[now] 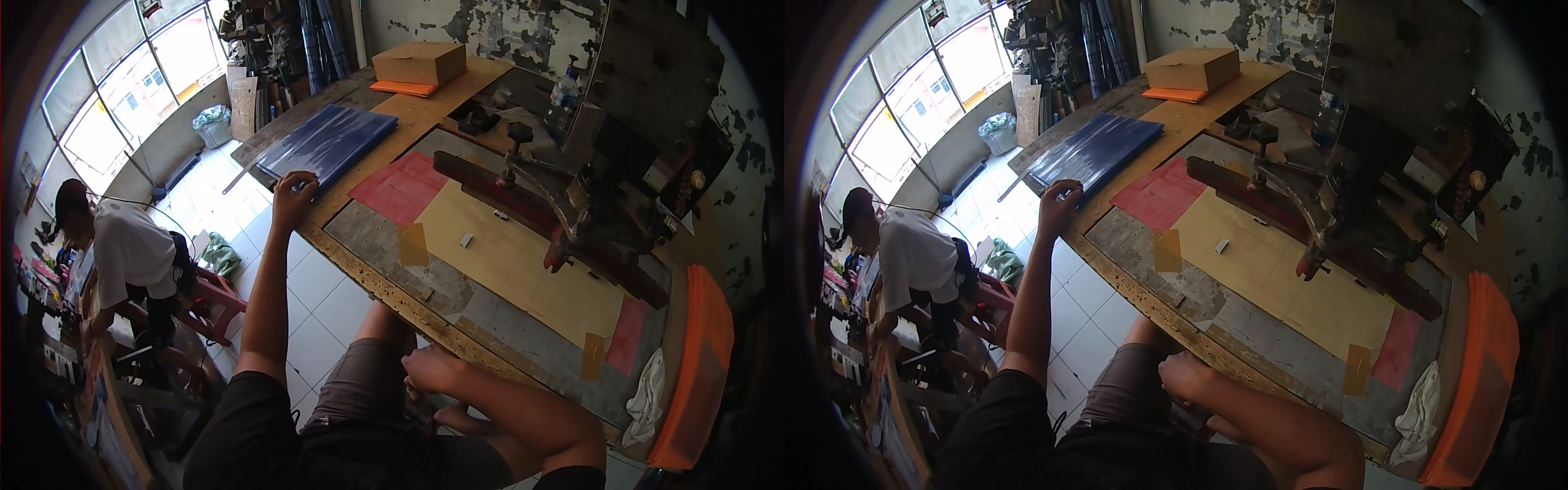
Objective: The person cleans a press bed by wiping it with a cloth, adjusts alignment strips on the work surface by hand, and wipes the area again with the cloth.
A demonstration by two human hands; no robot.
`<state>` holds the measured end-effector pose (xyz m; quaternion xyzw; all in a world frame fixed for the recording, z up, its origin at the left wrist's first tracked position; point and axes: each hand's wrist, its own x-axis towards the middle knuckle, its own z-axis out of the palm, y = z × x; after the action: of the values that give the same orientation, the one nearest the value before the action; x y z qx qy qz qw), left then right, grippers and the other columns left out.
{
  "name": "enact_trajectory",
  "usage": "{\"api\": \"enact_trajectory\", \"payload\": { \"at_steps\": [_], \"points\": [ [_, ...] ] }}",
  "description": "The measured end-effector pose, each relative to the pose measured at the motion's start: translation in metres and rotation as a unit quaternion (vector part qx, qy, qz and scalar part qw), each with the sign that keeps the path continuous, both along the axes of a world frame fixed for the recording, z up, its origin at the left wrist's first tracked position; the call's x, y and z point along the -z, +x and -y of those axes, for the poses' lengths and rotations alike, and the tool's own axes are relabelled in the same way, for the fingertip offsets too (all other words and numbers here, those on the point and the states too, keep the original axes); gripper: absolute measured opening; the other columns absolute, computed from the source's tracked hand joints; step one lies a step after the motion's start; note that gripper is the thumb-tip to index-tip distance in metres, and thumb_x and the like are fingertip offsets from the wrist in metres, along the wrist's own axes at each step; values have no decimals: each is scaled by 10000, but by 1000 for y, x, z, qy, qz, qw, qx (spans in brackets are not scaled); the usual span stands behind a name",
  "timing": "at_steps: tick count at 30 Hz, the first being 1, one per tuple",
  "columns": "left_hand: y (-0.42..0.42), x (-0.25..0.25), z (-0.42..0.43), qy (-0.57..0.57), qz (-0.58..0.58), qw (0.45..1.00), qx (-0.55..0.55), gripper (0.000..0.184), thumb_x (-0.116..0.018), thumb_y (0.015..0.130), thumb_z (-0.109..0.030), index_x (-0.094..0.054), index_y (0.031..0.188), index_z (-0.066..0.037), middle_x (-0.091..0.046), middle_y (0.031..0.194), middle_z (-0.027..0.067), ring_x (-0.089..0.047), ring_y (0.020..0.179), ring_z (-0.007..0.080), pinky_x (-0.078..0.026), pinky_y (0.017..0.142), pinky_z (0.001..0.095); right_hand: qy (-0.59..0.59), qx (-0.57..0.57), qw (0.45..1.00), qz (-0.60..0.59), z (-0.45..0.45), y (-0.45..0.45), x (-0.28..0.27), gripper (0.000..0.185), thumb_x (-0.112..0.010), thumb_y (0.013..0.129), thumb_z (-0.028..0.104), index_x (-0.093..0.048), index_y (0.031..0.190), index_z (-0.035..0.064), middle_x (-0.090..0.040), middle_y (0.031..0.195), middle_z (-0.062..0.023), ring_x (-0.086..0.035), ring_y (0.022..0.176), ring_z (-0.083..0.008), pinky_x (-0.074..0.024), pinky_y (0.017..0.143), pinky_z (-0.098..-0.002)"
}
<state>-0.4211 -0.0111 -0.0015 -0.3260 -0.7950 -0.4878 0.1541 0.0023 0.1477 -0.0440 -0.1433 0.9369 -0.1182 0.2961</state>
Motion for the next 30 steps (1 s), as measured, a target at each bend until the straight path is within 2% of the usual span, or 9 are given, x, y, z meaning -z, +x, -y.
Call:
{"api": "enact_trajectory", "payload": {
  "at_steps": [5, 8, 11, 14, 26, 29, 30],
  "points": [
    [6, -4, -1, 6, 18, 1000, -8, 185, -825, 891, -210, -843, 1010, -69, -825, 1202, 98, -717, 1230, 278, -471, 1156, 436, 0, -4, 1000, -7, 0, 0, 9, 376, -849, 918, 419, -798, 971, 51, -815, 869, -168, -821, 870, -357, -638, 824, -491],
    [3, -1, 1, -6, -3, 1000, 2, 189, -828, 889, -209, -841, 1018, -72, -822, 1207, 92, -715, 1232, 276, -462, 1162, 441, -8, 21, 1000, -2, 2, 0, 6, 220, -954, 750, 254, -856, 837, 78, -820, 946, -155, -824, 885, -317, -646, 794, -434],
    [0, 2, 1, -14, -15, 1000, 9, 192, -828, 888, -208, -839, 1025, -74, -819, 1215, 87, -714, 1236, 273, -454, 1168, 448, 1, -6, 1000, 6, 0, 0, 4, 391, -841, 931, 432, -800, 989, 48, -819, 892, -173, -821, 893, -358, -638, 833, -490],
    [0, 1, 2, -15, -13, 1000, 4, 190, -820, 894, -207, -841, 1027, -74, -821, 1213, 88, -715, 1241, 273, -460, 1164, 447, -4, -8, 999, 42, -1, -3, -3, 393, -849, 927, 432, -809, 989, 46, -822, 902, -174, -822, 897, -360, -639, 837, -489],
    [9, -2, -3, 3, 10, 999, -50, 298, -792, 1008, -309, -857, 1121, -41, -834, 1181, 135, -741, 1211, 287, -512, 1122, 419, -2, -4, 1000, 6, 0, 0, 1, 361, -812, 966, 409, -817, 977, 48, -822, 898, -178, -822, 894, -360, -638, 829, -488],
    [12, -4, -3, 12, 36, 998, -49, 299, -810, 1000, -306, -857, 1124, -38, -830, 1194, 143, -745, 1212, 276, -525, 1111, 411, -27, 44, 999, -10, 2, 1, 7, 199, -969, 709, 227, -852, 792, 89, -814, 881, -152, -825, 855, -323, -647, 773, -443],
    [14, -6, -4, 18, 54, 997, -43, 295, -818, 995, -301, -858, 1125, -39, -828, 1203, 143, -745, 1214, 271, -528, 1108, 408, -28, 41, 999, -14, 2, 2, 8, 196, -969, 706, 223, -851, 789, 90, -815, 884, -152, -825, 857, -323, -647, 773, -441]
  ]
}}
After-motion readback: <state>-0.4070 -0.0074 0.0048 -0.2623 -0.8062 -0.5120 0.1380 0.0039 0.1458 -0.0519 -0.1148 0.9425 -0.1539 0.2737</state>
